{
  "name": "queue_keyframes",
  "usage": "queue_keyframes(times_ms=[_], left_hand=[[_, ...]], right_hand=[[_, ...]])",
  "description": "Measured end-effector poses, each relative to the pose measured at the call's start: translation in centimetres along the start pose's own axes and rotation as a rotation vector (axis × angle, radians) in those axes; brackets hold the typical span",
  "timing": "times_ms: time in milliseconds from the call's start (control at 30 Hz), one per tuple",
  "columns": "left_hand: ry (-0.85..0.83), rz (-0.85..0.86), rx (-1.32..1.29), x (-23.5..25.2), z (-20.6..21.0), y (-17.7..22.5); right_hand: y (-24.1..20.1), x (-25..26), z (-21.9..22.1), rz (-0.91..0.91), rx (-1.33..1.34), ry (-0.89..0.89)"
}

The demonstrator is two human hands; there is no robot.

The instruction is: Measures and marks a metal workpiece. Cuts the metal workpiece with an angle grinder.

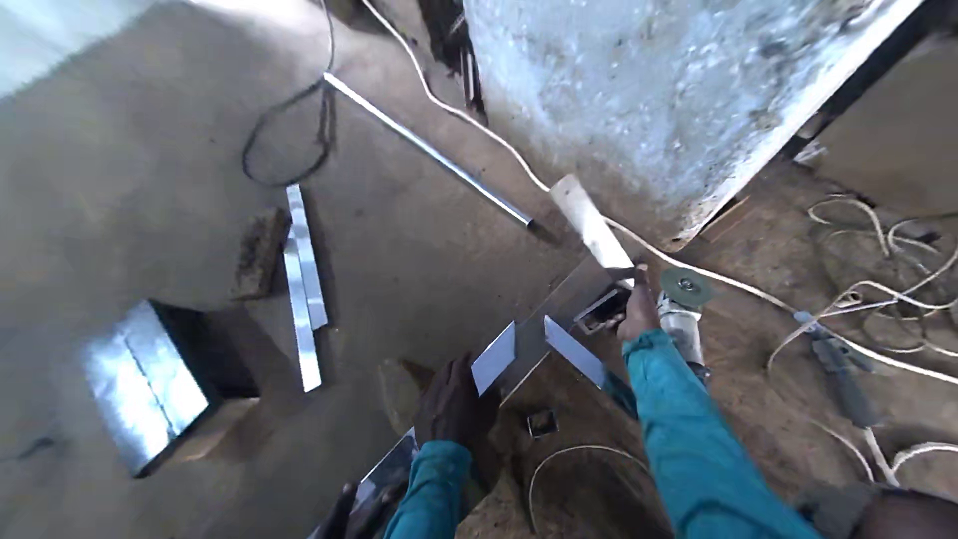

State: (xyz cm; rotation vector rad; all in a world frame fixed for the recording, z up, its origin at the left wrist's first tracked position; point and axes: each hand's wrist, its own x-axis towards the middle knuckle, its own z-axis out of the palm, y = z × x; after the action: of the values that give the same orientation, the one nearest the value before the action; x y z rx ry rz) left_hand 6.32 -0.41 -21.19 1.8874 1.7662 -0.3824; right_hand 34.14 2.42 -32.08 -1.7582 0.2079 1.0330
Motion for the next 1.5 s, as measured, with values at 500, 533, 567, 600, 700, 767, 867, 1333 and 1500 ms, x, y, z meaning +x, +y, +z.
queue_keyframes(times_ms=[500, 533, 567, 600, 700, 767, 867, 1333, 1500], left_hand=[[0.362, 0.127, -0.032, 1.2, 3.2, -1.6], [0.358, 0.126, -0.023, 1.0, 3.2, -1.4], [0.332, 0.116, -0.021, 0.8, 3.0, -1.1], [0.311, 0.108, -0.018, 0.7, 2.7, -0.9], [0.321, 0.118, -0.06, 0.7, 2.7, -1.3], [0.404, 0.163, -0.081, 1.2, 3.1, -2.3], [0.564, 0.284, -0.174, -0.4, 2.7, -0.1], [-0.42, 0.504, -0.815, -9.7, 5.4, 10.2], [-0.287, 0.35, -1.031, -10.2, 5.7, 8.6]], right_hand=[[2.3, -1.4, -9.8, -0.475, -0.716, 0.372], [2.9, -0.1, -10.7, -0.364, -0.798, 0.346], [3.6, 1.5, -11.4, -0.269, -0.839, 0.292], [4.2, 3.0, -11.9, -0.195, -0.855, 0.223], [3.5, 5.5, -13.5, -0.104, -0.652, -0.003], [3.3, 6.5, -14.4, -0.076, -0.568, -0.084], [2.8, 6.4, -14.9, -0.062, -0.624, -0.122], [0.1, -14.6, -12.6, -0.363, 0.09, -0.491], [2.3, -15.8, -10.3, -0.317, 0.259, -0.488]])
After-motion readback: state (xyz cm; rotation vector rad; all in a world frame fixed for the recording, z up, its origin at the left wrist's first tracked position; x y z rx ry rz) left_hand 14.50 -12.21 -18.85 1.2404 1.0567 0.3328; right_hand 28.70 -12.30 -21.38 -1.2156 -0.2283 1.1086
